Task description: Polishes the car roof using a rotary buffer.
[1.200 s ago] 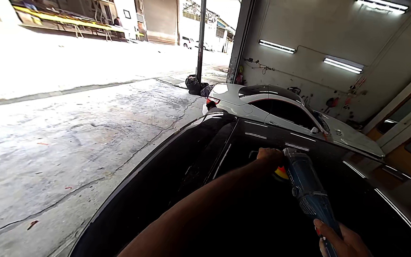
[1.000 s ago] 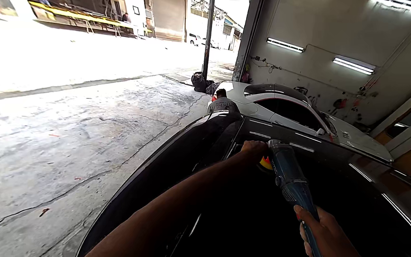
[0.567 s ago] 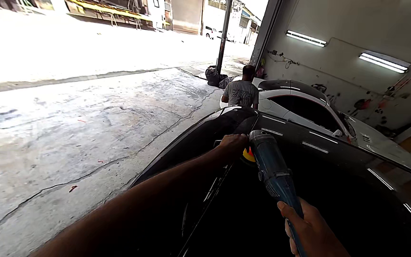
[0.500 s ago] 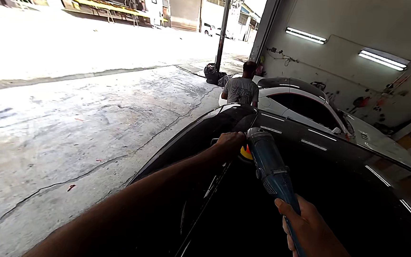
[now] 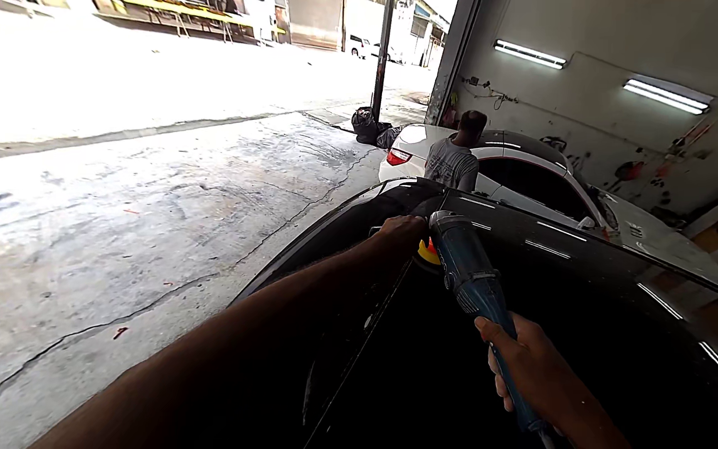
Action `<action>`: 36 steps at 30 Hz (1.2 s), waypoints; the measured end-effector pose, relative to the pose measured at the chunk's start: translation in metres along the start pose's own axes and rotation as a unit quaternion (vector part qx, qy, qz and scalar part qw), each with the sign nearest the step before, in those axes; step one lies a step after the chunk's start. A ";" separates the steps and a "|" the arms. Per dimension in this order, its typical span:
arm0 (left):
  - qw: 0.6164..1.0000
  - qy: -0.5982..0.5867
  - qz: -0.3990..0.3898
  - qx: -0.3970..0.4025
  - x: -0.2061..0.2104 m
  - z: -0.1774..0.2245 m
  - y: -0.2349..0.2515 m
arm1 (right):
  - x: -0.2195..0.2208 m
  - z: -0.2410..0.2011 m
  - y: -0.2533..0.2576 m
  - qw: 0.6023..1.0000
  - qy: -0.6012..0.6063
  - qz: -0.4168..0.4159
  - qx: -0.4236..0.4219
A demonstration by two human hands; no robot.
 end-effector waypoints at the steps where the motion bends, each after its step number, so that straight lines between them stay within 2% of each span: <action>1: 1.000 0.003 0.000 0.002 -0.001 -0.001 0.003 | -0.001 -0.002 0.003 1.000 0.002 0.000 -0.001; 26: 0.998 0.011 0.008 0.060 -0.017 0.004 0.097 | -0.039 -0.023 0.063 0.999 -0.008 0.038 0.029; 36: 0.995 0.034 0.010 0.097 -0.020 0.031 0.117 | -0.057 -0.014 0.063 0.997 0.012 0.062 0.038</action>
Point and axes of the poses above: each hand's wrist, its own y-axis towards the middle knuckle, its own x-axis out of the palm, z = x × y, the point moved 4 cm from there along y, towards the middle knuckle, and after that the axes turned 9 degrees about -z, right-handed, at the moved point
